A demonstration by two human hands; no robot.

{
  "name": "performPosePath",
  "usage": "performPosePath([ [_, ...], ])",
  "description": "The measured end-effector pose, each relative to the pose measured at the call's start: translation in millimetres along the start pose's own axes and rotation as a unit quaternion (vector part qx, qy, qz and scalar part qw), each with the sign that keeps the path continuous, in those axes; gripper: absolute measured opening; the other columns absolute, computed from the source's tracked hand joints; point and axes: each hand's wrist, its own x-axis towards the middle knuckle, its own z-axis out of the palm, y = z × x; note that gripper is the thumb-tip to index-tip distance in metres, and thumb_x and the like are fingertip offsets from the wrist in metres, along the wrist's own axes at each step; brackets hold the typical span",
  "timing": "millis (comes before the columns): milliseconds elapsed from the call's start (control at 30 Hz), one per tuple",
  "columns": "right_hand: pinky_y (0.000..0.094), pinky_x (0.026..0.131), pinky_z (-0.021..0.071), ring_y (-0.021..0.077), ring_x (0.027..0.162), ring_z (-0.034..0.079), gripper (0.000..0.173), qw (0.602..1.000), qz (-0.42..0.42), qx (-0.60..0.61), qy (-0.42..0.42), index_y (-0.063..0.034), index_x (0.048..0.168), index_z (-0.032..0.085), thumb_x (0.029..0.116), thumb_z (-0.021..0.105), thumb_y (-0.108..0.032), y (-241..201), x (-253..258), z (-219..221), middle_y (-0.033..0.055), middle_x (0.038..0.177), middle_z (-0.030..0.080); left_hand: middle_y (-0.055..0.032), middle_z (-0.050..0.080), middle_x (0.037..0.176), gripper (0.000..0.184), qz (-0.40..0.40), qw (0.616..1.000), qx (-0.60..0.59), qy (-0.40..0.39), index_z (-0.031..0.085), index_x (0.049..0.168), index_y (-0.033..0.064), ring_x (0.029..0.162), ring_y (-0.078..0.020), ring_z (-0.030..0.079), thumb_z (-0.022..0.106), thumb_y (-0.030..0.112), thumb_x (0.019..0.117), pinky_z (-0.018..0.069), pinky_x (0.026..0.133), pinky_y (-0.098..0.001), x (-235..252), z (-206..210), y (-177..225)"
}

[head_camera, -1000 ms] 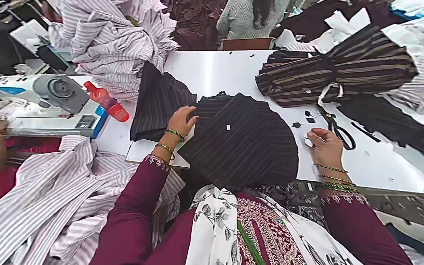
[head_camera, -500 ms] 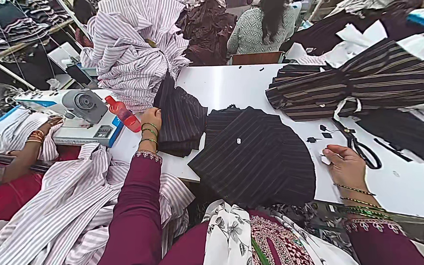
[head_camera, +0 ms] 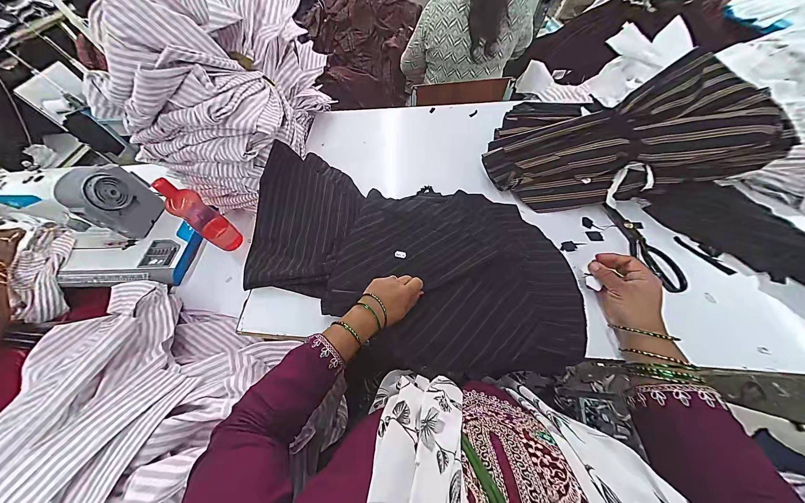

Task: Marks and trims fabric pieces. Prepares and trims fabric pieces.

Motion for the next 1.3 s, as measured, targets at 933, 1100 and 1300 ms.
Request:
performPosePath([
  [933, 0.0137, 0.070, 0.0525, -0.0039, 0.076, 0.061, 0.020, 0.999, -0.015, -0.038, -0.013, 0.0051, 0.111, 0.059, 0.0922, 0.064, -0.001, -2, 2, 0, -0.0011, 0.093, 0.063, -0.0391, 0.053, 0.137, 0.051, -0.387, 0.867, -0.133, 0.283, 0.052, 0.139, -0.0097, 0.131, -0.0567, 0.049, 0.064, 0.023, 0.1013, 0.0355, 0.108, -0.0723, -54, -130, -192],
  [1100, 0.0145, 0.070, 0.0529, -0.0029, 0.076, 0.061, 0.020, 0.999, -0.008, -0.036, -0.012, 0.0052, 0.110, 0.060, 0.0910, 0.065, 0.002, 1, 4, 1, -0.0006, 0.093, 0.063, -0.0260, 0.067, 0.118, 0.037, -0.170, 0.951, -0.205, 0.156, 0.063, 0.126, -0.0043, 0.108, -0.0401, 0.067, 0.057, 0.026, 0.1053, 0.0510, 0.098, -0.0587, 17, -84, -95],
  [1300, 0.0136, 0.067, 0.0519, -0.0043, 0.072, 0.060, 0.018, 1.000, -0.015, -0.019, -0.004, 0.0050, 0.110, 0.058, 0.0927, 0.062, 0.002, -3, 0, 4, -0.0037, 0.089, 0.061, -0.0167, 0.065, 0.096, 0.030, -0.082, 0.943, -0.321, -0.023, 0.064, 0.108, -0.0057, 0.088, -0.0217, 0.060, 0.061, 0.024, 0.1038, 0.0486, 0.085, -0.0417, 71, -47, -34],
])
